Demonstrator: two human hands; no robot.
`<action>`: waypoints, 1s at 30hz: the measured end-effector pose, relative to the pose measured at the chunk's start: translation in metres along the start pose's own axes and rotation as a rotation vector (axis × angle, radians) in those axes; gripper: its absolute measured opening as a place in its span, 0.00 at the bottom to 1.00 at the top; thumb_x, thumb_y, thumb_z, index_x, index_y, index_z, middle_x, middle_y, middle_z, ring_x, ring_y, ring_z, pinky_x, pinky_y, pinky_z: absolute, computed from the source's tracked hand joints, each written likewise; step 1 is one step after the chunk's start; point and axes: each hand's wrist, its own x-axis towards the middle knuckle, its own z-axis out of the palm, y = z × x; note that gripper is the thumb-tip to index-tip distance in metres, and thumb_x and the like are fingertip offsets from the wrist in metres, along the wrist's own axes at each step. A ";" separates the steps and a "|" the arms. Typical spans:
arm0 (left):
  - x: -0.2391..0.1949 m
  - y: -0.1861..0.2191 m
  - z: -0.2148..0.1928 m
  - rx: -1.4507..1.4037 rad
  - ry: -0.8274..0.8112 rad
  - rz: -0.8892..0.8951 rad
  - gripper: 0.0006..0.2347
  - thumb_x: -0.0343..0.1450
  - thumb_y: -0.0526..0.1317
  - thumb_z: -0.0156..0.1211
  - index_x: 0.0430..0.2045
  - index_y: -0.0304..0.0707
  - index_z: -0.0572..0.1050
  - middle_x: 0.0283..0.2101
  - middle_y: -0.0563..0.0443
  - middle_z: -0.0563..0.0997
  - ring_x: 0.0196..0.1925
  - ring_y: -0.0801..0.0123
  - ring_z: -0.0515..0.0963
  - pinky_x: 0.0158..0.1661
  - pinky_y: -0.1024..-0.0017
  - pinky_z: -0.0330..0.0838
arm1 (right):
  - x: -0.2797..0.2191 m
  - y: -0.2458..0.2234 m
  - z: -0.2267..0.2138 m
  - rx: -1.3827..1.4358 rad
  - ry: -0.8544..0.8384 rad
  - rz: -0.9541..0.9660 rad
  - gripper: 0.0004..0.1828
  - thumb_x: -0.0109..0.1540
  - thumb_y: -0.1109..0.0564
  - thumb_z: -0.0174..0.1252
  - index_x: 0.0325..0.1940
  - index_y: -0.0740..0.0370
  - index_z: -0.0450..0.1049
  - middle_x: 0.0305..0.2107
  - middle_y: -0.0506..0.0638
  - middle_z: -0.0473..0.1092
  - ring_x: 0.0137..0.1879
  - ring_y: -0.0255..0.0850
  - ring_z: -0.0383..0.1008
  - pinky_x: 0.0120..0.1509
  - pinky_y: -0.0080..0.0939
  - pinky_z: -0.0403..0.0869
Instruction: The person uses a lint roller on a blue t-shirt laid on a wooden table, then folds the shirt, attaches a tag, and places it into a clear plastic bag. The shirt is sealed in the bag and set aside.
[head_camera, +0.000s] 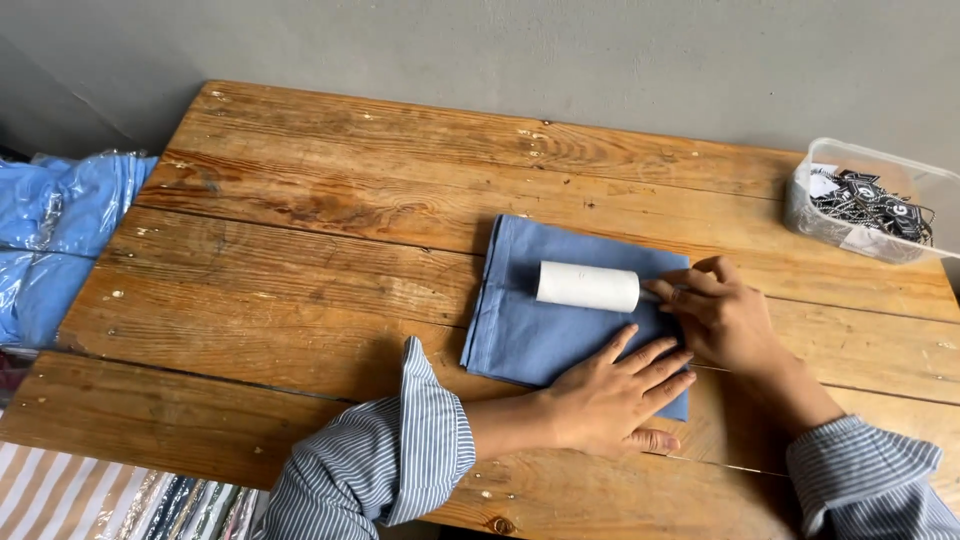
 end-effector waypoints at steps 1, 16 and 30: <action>0.000 0.001 0.000 0.009 0.004 -0.001 0.30 0.62 0.59 0.23 0.51 0.39 0.57 0.58 0.47 0.57 0.62 0.61 0.53 0.59 0.54 0.42 | 0.002 0.003 0.004 0.050 0.015 0.023 0.18 0.53 0.59 0.52 0.46 0.45 0.68 0.39 0.36 0.67 0.35 0.42 0.59 0.20 0.40 0.63; 0.000 -0.001 0.007 -0.028 -0.027 0.022 0.29 0.62 0.59 0.23 0.51 0.38 0.56 0.58 0.47 0.56 0.62 0.61 0.51 0.57 0.53 0.40 | 0.035 -0.016 0.020 0.052 0.052 -0.041 0.15 0.55 0.57 0.51 0.46 0.45 0.69 0.37 0.41 0.65 0.39 0.41 0.59 0.24 0.40 0.64; -0.025 -0.031 -0.087 -0.663 0.957 -0.134 0.03 0.64 0.38 0.41 0.22 0.41 0.62 0.34 0.51 0.67 0.41 0.61 0.68 0.45 0.68 0.59 | 0.017 -0.105 -0.040 -0.162 -0.048 0.316 0.26 0.52 0.64 0.42 0.55 0.62 0.59 0.35 0.55 0.61 0.26 0.51 0.69 0.23 0.46 0.69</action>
